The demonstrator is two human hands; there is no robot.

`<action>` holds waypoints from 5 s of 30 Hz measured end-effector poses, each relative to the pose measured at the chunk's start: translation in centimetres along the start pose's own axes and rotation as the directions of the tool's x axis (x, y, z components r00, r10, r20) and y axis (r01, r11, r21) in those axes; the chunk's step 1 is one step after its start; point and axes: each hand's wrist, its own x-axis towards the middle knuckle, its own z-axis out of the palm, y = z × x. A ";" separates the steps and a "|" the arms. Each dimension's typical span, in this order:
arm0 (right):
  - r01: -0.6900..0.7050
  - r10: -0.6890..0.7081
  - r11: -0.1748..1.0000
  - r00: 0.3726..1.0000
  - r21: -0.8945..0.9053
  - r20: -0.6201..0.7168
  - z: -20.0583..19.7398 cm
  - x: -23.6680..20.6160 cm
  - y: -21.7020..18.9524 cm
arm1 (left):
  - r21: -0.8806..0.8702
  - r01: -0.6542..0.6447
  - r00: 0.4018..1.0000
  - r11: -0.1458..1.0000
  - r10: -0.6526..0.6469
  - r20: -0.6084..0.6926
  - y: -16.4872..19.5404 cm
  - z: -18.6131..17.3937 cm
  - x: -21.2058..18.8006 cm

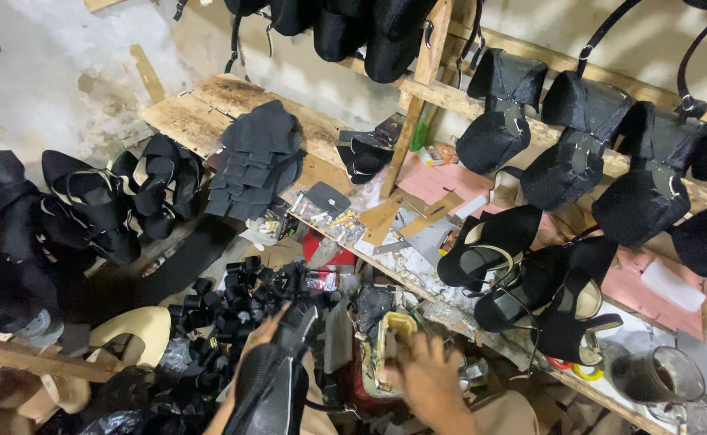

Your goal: The person sits on the floor and applies a brown adhesive to the heel and sole edges of black high-heeled shoes using a small brush. They handle several shoes one at a time, rotating each to coat different areas, and place finished shoes on a nearby wooden rack.

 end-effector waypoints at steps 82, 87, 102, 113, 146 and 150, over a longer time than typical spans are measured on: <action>-0.024 0.090 0.950 0.975 0.310 -0.201 -5.7 -0.2 -2.8 | -0.402 -0.258 0.961 0.878 0.277 -0.012 2.5 1.7 -13.4; -0.048 0.071 0.995 0.949 -0.083 0.307 -0.8 0.9 0.5 | -0.501 -0.154 0.978 0.852 0.203 0.045 3.9 3.6 -15.1; -0.321 0.292 0.939 0.934 0.127 0.204 3.5 -1.2 3.2 | -0.352 -0.211 0.974 0.912 0.228 0.006 3.9 4.0 -13.4; 0.233 0.052 0.333 0.963 0.914 -0.265 -8.0 -2.8 -2.3 | -0.121 -0.201 0.876 0.972 0.233 0.421 2.2 5.5 -12.1; 0.319 0.187 0.789 0.689 0.524 -0.701 -10.2 -1.7 -5.7 | -0.054 -0.238 0.824 0.970 0.231 0.517 3.5 7.2 -14.4; 0.456 0.007 0.833 0.556 0.312 -0.831 -8.9 -1.9 -5.4 | -0.080 -0.155 0.875 0.985 0.174 0.451 4.1 7.8 -14.9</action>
